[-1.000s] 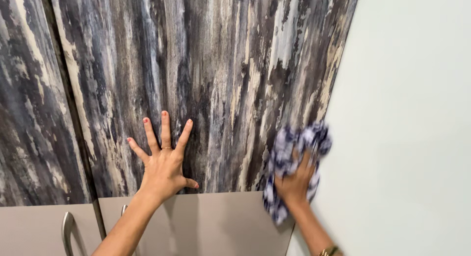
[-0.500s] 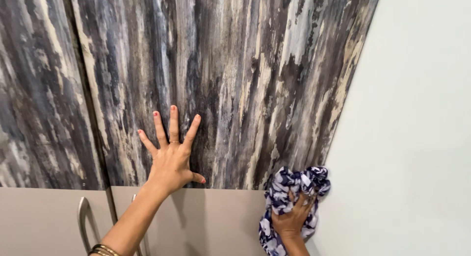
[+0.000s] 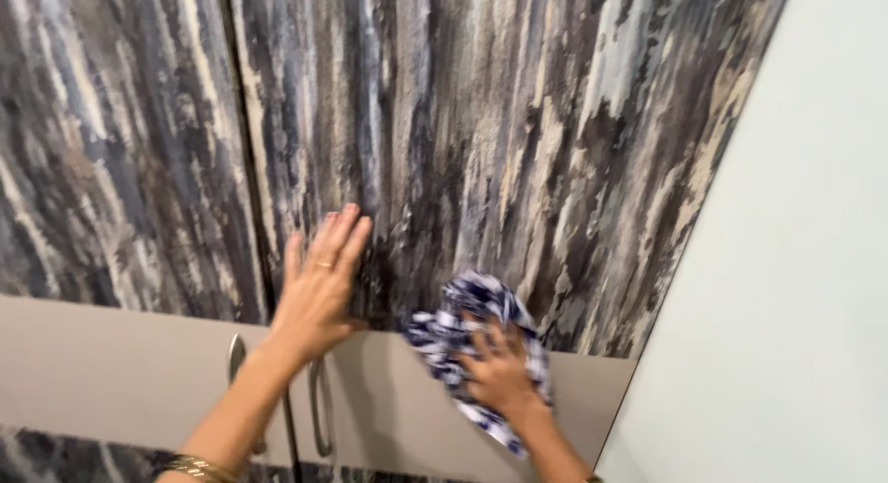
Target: The person wipes the exterior of a wardrobe with a patterned cloth, then opens the doors and wipes the interior surfaces and door panels. The person uses a cloth to clean the wardrobe surfaces throughout the clip.
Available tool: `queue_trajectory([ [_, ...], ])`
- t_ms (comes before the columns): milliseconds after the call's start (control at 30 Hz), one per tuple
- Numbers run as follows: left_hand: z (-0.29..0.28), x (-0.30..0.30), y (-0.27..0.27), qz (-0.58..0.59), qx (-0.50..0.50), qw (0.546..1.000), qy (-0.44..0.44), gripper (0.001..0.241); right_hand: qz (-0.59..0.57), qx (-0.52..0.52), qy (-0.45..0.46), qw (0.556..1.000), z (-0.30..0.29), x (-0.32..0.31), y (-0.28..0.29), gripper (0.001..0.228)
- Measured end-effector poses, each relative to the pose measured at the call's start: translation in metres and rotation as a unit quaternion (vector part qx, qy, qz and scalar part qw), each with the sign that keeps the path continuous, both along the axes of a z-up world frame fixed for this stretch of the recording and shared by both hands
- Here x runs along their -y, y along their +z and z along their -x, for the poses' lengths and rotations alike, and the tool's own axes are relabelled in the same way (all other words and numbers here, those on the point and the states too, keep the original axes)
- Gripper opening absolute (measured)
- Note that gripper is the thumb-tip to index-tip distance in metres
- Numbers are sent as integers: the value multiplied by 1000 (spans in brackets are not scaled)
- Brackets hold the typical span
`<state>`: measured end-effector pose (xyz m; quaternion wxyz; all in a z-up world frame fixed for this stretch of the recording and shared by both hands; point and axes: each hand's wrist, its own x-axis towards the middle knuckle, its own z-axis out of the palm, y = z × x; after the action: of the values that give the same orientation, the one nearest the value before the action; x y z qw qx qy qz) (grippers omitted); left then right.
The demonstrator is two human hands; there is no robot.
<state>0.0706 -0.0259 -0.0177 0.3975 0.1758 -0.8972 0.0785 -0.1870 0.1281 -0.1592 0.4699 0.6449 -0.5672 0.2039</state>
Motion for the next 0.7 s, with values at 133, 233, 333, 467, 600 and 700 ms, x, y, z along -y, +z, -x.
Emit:
queue_trajectory([
  [133, -72, 33, -20, -96, -33, 987, 126, 158, 171, 153, -119, 966, 24, -27, 26, 62],
  [233, -92, 49, -32, -141, -67, 973, 170, 168, 336, 260, -124, 897, 20, 7, 86, 74],
  [333, -93, 56, -41, -157, -66, 968, 184, 165, 316, 111, -86, 938, -3, 72, 126, 58],
  [467, -82, 62, -48, -145, -12, 967, 209, 162, 57, -15, 19, 998, -50, 121, 52, 39],
  [600, -93, 78, -42, -127, 53, 962, 234, 157, -141, -38, 118, 982, -44, 94, -21, 53],
  [700, -101, 91, -43, -145, 121, 957, 221, 160, -32, -21, -43, 998, -31, 82, 10, 56],
])
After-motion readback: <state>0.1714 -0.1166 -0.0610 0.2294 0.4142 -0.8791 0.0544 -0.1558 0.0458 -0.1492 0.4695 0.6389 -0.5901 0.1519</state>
